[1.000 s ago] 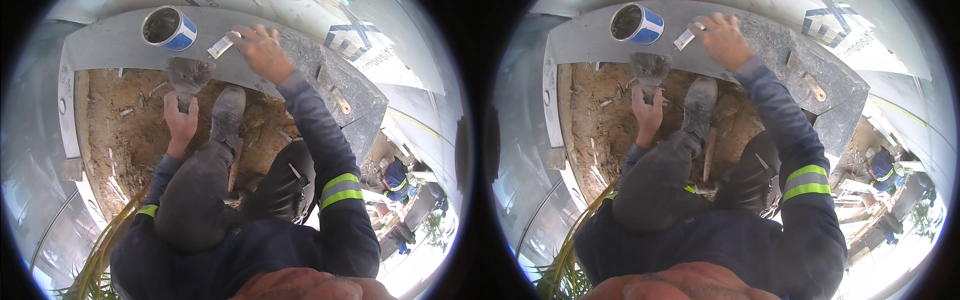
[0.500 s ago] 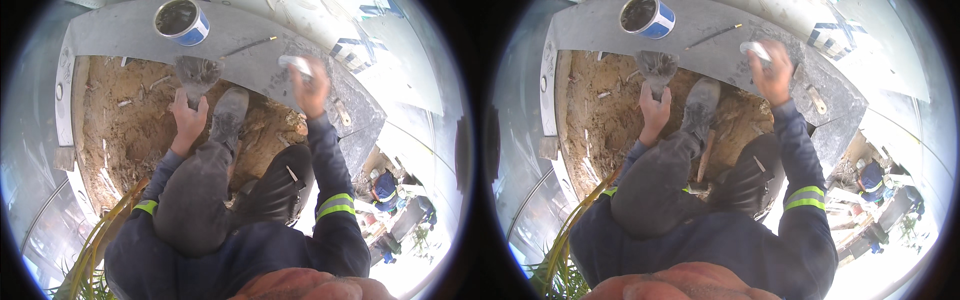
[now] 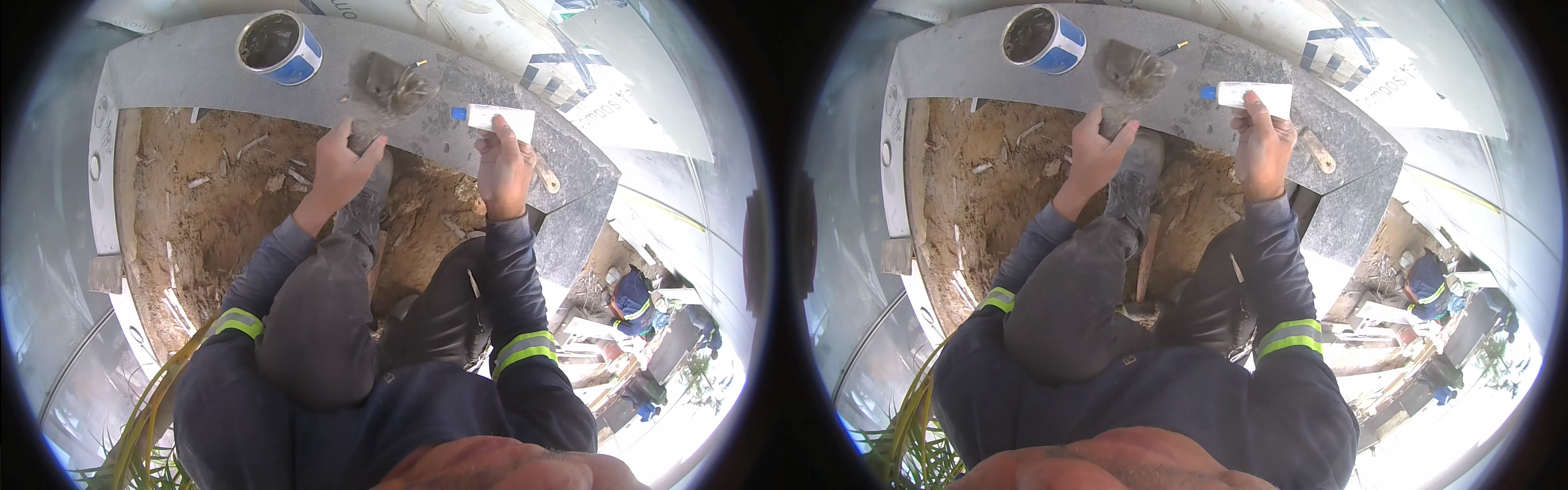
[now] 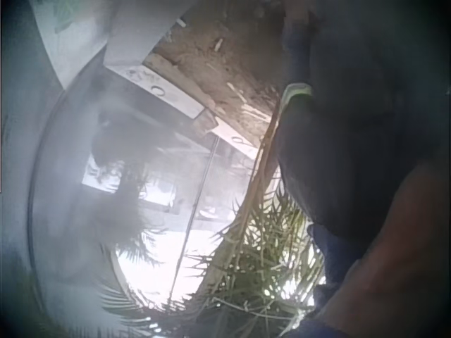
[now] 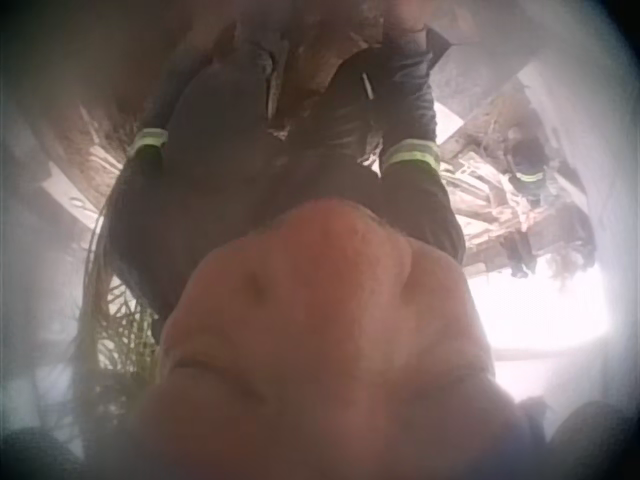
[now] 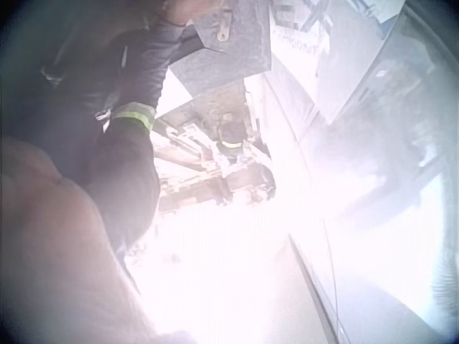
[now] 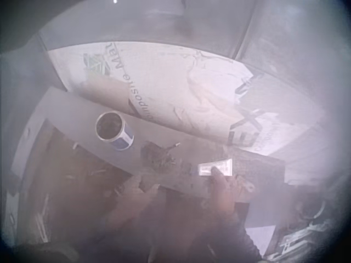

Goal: The person kneels on the ground and positions a large stone slab onto a prepared base. They use a trowel to apply adhesive or grout into the joints between slabs, then smooth the surface with a cloth. The person also uses a small tube to apply sealant into the joints.

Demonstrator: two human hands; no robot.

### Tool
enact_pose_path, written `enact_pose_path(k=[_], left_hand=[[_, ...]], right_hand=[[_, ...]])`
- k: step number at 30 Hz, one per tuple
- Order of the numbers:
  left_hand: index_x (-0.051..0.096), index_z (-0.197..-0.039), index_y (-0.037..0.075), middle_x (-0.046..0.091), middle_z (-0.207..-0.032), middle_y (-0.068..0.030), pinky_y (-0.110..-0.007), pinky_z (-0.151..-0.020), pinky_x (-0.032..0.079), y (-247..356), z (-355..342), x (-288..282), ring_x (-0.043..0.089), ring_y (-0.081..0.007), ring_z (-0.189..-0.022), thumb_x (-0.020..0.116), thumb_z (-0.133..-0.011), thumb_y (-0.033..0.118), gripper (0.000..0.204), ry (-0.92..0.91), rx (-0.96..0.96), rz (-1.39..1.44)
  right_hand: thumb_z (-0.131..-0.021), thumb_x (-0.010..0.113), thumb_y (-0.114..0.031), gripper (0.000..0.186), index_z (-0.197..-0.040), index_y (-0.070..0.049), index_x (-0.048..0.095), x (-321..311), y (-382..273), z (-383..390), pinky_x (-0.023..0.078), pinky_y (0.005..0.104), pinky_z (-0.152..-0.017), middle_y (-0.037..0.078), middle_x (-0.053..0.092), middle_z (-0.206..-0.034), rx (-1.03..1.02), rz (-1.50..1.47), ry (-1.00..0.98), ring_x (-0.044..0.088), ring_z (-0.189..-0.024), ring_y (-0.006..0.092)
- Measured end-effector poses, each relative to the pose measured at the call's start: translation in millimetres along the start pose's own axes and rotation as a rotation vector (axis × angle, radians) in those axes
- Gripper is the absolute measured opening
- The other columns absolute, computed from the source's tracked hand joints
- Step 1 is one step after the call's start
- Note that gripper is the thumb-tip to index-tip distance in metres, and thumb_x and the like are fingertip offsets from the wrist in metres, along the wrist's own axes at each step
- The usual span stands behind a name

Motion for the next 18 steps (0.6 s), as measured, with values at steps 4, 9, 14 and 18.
enact_pose_path(k=[4,9,14,18], left_hand=[[0.065,-0.101,-0.003,0.064,-0.082,-0.0075,-0.031,-0.07,0.047,37.6,-24.6,27.5,0.054,-0.0124,-0.077,0.079,-0.088,0.013,0.025,-0.199,0.126,0.065],[0.067,-0.101,-0.004,0.062,-0.081,-0.01,-0.032,-0.072,0.048,71.6,-29.6,36.3,0.056,-0.0169,-0.076,0.079,-0.086,0.011,0.025,-0.174,0.388,-0.001],[0.066,-0.102,-0.004,0.063,-0.081,-0.0097,-0.032,-0.07,0.048,65.9,-24.2,40.7,0.057,-0.0172,-0.075,0.077,-0.085,0.01,0.024,-0.172,0.34,-0.021],[0.066,-0.102,-0.003,0.063,-0.081,-0.0095,-0.032,-0.069,0.048,60.1,-22.6,41.8,0.057,-0.0172,-0.073,0.078,-0.085,0.01,0.024,-0.177,0.287,-0.013]], right_hand=[[-0.103,0.062,-0.019,0.018,-0.116,-0.007,0.06,6.8,33.4,10.1,0.051,0.0328,-0.073,0.006,0.068,-0.1,0.414,-0.408,-0.04,0.063,-0.084,0.0169],[-0.104,0.059,-0.019,0.014,-0.113,-0.008,0.058,15.7,39.7,21.3,0.051,0.0334,-0.072,0.007,0.068,-0.099,0.478,-0.46,-0.109,0.063,-0.082,0.0172],[-0.103,0.058,-0.017,0.014,-0.112,-0.007,0.057,21.9,43.7,24.7,0.051,0.0325,-0.071,0.007,0.068,-0.097,0.496,-0.538,-0.183,0.062,-0.08,0.016],[-0.103,0.057,-0.016,0.014,-0.112,-0.006,0.057,20.7,51.1,26.3,0.051,0.0314,-0.07,0.007,0.068,-0.097,0.519,-0.471,-0.174,0.061,-0.079,0.0152]])
Point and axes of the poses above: each hand's wrist, its own z-axis away from the middle knuckle, its own x-axis out of the palm, y = z × x, the point moved 6 cm from there along -z, towards the middle knuckle
